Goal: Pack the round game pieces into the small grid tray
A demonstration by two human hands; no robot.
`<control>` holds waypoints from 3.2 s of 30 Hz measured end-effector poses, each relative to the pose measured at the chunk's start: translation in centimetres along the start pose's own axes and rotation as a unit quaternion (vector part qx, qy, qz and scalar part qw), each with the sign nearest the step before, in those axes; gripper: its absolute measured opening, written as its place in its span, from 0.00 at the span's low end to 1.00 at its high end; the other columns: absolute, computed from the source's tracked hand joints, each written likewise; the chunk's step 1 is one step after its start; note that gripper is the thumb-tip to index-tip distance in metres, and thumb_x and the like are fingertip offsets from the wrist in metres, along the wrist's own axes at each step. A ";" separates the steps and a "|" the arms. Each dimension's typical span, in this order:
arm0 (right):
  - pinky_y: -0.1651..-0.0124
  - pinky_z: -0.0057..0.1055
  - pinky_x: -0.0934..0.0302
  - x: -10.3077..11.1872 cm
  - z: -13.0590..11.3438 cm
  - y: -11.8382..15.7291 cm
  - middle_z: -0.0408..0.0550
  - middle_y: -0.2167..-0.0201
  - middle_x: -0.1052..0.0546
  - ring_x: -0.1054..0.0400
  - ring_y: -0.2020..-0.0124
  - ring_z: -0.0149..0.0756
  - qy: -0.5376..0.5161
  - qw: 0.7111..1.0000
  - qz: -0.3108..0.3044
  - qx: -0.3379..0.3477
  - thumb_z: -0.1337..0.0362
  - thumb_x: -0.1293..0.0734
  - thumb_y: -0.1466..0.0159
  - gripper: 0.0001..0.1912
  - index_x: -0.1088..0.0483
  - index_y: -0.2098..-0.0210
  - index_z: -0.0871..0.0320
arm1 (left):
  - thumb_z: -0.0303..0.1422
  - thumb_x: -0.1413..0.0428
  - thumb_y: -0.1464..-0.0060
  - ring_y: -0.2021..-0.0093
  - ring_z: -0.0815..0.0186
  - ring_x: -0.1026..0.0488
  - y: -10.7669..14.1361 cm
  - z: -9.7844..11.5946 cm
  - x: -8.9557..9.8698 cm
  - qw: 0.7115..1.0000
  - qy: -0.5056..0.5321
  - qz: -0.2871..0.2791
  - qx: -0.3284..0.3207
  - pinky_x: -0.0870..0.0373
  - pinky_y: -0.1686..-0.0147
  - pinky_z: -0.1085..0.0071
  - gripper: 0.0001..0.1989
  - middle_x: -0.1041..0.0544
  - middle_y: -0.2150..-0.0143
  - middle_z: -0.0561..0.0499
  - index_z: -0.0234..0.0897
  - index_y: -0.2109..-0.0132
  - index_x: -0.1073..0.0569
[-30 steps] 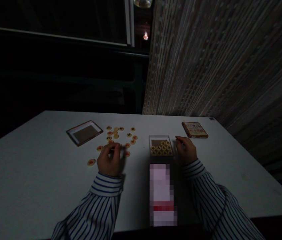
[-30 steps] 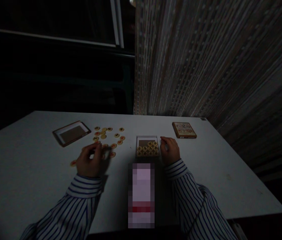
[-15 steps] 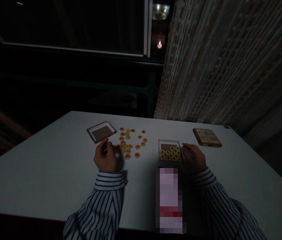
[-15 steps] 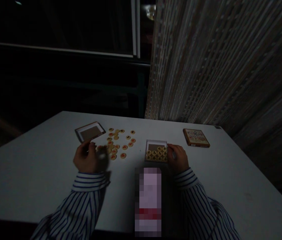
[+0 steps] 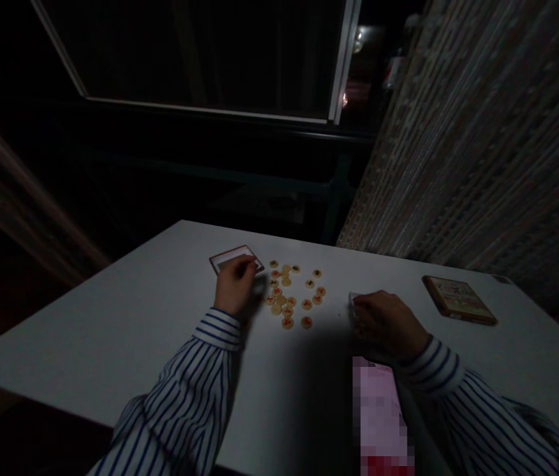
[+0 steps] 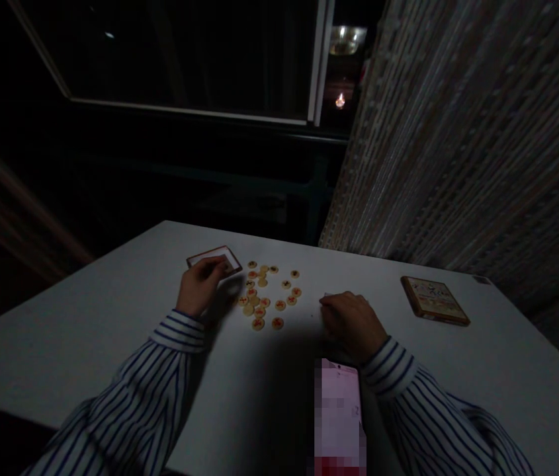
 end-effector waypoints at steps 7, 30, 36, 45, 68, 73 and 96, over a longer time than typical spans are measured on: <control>0.61 0.31 0.43 -4.1 -3.9 -8.9 0.47 0.67 0.25 0.33 0.65 0.34 0.003 0.990 -0.131 0.043 0.65 0.40 0.43 0.09 0.29 0.66 0.56 | 0.39 0.52 0.49 0.64 0.64 0.28 0.0 -3.0 -1.1 0.993 -0.089 -0.072 -0.018 0.32 0.62 0.66 0.15 0.24 0.64 0.48 0.37 0.59 0.28; 0.64 0.31 0.44 -10.8 -6.1 -13.3 0.51 0.62 0.28 0.34 0.62 0.38 0.106 0.964 -0.242 0.039 0.61 0.43 0.42 0.10 0.34 0.64 0.57 | 0.35 0.53 0.48 0.62 0.64 0.28 -0.1 -3.2 -0.1 0.984 -0.142 -0.061 -0.084 0.33 0.59 0.67 0.13 0.24 0.62 0.49 0.38 0.59 0.28; 0.65 0.29 0.43 -10.5 -5.1 -13.0 0.46 0.68 0.26 0.33 0.66 0.34 -0.030 0.981 -0.190 -0.018 0.61 0.39 0.45 0.09 0.32 0.67 0.56 | 0.37 0.53 0.48 0.61 0.63 0.28 -0.7 -2.2 -0.7 0.988 -0.115 -0.096 -0.044 0.33 0.59 0.67 0.13 0.24 0.62 0.50 0.39 0.58 0.29; 0.78 0.22 0.45 -8.5 -3.3 -13.3 0.44 0.75 0.27 0.37 0.79 0.25 -0.478 0.835 -0.156 -0.225 0.63 0.36 0.48 0.08 0.32 0.71 0.61 | 0.34 0.52 0.49 0.63 0.65 0.28 -2.4 0.3 -2.9 0.972 -0.091 -0.183 -0.114 0.32 0.62 0.68 0.12 0.24 0.63 0.48 0.37 0.60 0.28; 0.80 0.21 0.50 -7.2 -4.9 -12.4 0.42 0.79 0.27 0.37 0.81 0.23 -0.528 0.798 -0.172 -0.235 0.63 0.38 0.45 0.09 0.30 0.70 0.63 | 0.31 0.49 0.49 0.60 0.66 0.30 0.6 1.5 -3.5 0.945 -0.100 -0.208 -0.231 0.33 0.59 0.69 0.12 0.27 0.62 0.48 0.37 0.56 0.30; 0.78 0.20 0.48 -6.0 -4.8 -12.1 0.46 0.70 0.25 0.36 0.78 0.23 -0.516 0.806 -0.165 -0.240 0.64 0.38 0.44 0.09 0.30 0.68 0.62 | 0.31 0.48 0.51 0.61 0.65 0.30 0.6 1.9 -3.2 0.954 -0.099 -0.187 -0.214 0.33 0.59 0.68 0.12 0.28 0.62 0.48 0.36 0.57 0.29; 0.75 0.22 0.46 0.3 -0.9 -7.6 0.46 0.71 0.25 0.36 0.75 0.24 -0.531 0.815 -0.019 -0.231 0.60 0.35 0.45 0.11 0.29 0.65 0.60 | 0.35 0.48 0.51 0.62 0.66 0.29 2.3 4.5 -3.4 0.965 -0.070 -0.205 -0.150 0.32 0.60 0.69 0.14 0.25 0.62 0.49 0.36 0.56 0.31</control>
Point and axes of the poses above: each hand's wrist, its own y-axis away from the middle knuckle, its own x-axis out of the back of the hand, z = x × y, the point moved 2 cm from there along -y, towards the middle knuckle
